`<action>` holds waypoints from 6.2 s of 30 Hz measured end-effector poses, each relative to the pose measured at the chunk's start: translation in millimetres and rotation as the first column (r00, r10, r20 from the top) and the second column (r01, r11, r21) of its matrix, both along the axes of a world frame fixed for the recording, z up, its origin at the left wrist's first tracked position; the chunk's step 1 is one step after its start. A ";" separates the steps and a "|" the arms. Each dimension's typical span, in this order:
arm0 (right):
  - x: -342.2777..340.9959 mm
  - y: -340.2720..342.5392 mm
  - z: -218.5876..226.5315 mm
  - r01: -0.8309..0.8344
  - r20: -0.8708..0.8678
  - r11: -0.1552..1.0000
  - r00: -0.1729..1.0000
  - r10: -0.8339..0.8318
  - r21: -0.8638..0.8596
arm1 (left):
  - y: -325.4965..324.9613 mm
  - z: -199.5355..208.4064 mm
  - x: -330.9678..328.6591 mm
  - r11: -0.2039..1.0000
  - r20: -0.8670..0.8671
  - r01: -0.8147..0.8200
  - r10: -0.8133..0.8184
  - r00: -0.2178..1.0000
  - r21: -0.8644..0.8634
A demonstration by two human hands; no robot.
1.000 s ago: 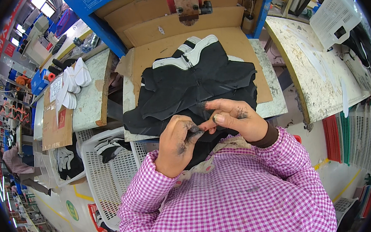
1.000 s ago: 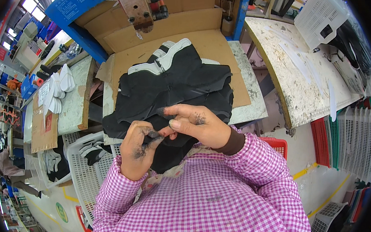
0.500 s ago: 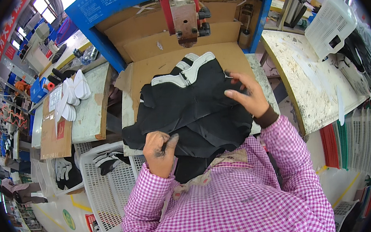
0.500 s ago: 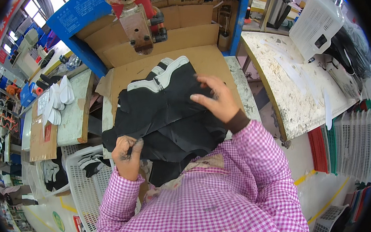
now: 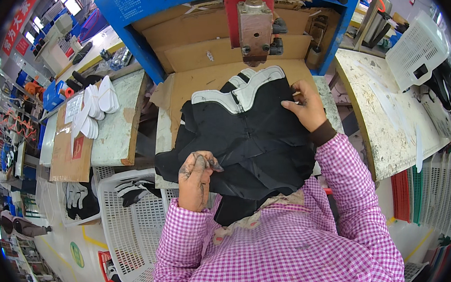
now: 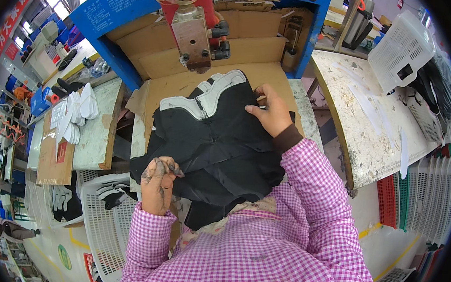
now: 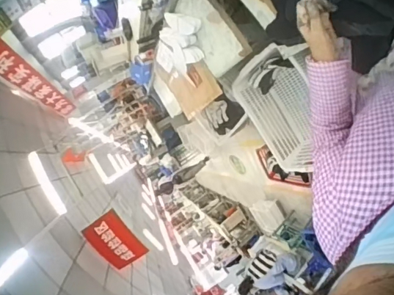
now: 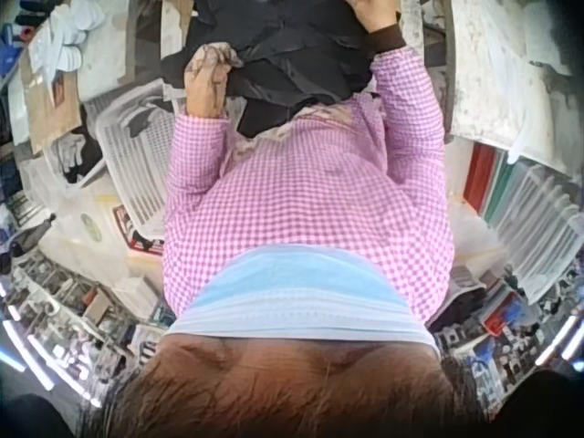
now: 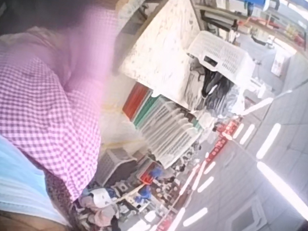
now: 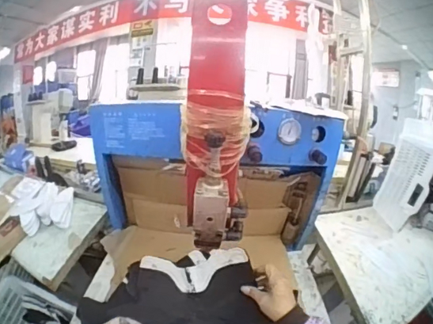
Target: The person assembles shoe components by hand, placing white insoles into black uppers and pressing them into place. The person repeatedly handles the shoe parts, aligns them, and sets them on the work surface.
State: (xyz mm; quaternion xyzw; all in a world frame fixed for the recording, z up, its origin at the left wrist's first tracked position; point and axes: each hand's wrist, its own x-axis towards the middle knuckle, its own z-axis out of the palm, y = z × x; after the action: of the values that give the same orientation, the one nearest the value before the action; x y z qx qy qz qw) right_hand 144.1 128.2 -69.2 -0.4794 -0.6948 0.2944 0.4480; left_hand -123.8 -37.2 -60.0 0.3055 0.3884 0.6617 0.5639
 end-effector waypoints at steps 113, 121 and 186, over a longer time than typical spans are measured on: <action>14.3 -10.7 3.1 -0.386 -0.815 0.850 0.574 -0.082 -0.358 | 60.0 8.3 -102.6 0.927 0.026 -0.367 0.366 0.930 0.079; 6.2 4.0 39.3 -0.366 -0.822 0.881 0.568 -0.044 -0.301 | 77.5 42.1 -107.8 0.919 0.010 -0.392 0.392 0.920 0.045; 171.0 -48.1 -28.8 0.381 0.114 0.804 0.921 -0.372 -0.457 | 209.1 14.9 -483.3 0.681 -0.787 -0.727 -0.494 -0.369 -0.087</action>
State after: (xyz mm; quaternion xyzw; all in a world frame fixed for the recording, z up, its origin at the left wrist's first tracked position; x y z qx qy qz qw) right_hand 315.1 80.1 -98.0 -0.7045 -0.4976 0.3549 0.3607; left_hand -607.1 171.9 -45.1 0.4022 0.9129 -0.0390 -0.0582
